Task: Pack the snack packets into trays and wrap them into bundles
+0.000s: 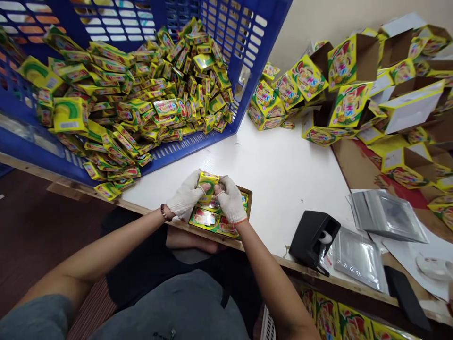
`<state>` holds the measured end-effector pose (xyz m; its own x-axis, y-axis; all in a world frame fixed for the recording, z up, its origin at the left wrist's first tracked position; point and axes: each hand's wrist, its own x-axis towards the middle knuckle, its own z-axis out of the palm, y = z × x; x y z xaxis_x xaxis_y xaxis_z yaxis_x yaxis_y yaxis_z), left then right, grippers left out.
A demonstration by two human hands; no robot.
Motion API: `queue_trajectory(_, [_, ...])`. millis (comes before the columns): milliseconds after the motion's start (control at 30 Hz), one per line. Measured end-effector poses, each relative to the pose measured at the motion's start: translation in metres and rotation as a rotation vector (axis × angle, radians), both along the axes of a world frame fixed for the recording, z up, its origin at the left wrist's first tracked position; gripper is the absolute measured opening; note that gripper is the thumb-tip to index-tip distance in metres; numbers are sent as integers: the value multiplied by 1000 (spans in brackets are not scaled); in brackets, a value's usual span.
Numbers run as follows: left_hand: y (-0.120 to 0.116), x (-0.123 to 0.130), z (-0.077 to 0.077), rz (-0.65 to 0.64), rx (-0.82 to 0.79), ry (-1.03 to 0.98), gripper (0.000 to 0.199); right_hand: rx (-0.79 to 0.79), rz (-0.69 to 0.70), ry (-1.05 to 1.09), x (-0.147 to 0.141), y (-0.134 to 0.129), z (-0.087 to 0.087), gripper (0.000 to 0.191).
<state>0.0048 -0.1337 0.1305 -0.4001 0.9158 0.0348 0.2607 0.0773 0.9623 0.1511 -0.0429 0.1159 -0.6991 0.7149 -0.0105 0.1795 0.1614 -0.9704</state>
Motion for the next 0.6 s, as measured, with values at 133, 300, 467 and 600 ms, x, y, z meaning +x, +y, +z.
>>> queue_trajectory(133, [9, 15, 6, 2, 157, -482, 33, -187, -67, 111, 8, 9, 7, 52])
queue_trajectory(300, [15, 16, 7, -152, 234, -881, 42, -849, 211, 259, 14, 5, 9, 52])
queue_trajectory(467, [11, 1, -1, -206, 115, -399, 35, -943, 87, 340, 24, 12, 7, 30])
queue_trajectory(600, [2, -4, -23, 156, 24, 70, 39, -402, -281, 107, 25, 25, -7, 34])
